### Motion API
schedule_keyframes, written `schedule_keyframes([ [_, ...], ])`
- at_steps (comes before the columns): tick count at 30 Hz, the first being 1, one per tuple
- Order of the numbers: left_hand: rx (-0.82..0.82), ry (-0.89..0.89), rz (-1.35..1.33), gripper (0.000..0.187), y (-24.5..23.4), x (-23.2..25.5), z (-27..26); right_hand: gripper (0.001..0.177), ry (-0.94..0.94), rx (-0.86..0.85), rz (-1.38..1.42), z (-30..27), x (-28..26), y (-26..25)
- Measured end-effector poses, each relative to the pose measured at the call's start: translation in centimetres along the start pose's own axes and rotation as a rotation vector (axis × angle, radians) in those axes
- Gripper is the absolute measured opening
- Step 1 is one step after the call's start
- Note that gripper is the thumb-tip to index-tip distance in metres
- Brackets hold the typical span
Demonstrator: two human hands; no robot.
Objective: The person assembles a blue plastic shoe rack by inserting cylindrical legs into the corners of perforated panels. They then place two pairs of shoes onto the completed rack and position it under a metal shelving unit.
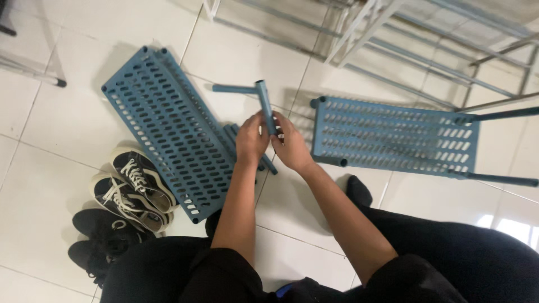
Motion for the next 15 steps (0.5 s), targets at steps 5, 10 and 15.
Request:
schedule_keyframes([
  [5,0.067,0.005,-0.161,0.042,-2.8,5.6,0.9,0.066,0.074,-0.108,0.077,-1.8,-3.7,-4.1],
  [10,-0.115,0.064,-0.381,0.038,-3.6,9.1,1.3,0.064,-0.186,0.062,0.103,-1.9,-4.7,-7.6],
  [15,-0.386,0.073,-0.461,0.058,-2.9,12.0,0.6,0.047,-0.16,0.112,0.141,-1.4,-1.5,-10.8],
])
Point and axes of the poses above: each hand's wrist, its own z-axis towards the middle knuckle, its own y-axis out of the palm, x = y × z, the point moved 4 cm from there along z, towards the middle knuckle, and after that the axes turned 11 degrees about y, right-handed, at the moved point
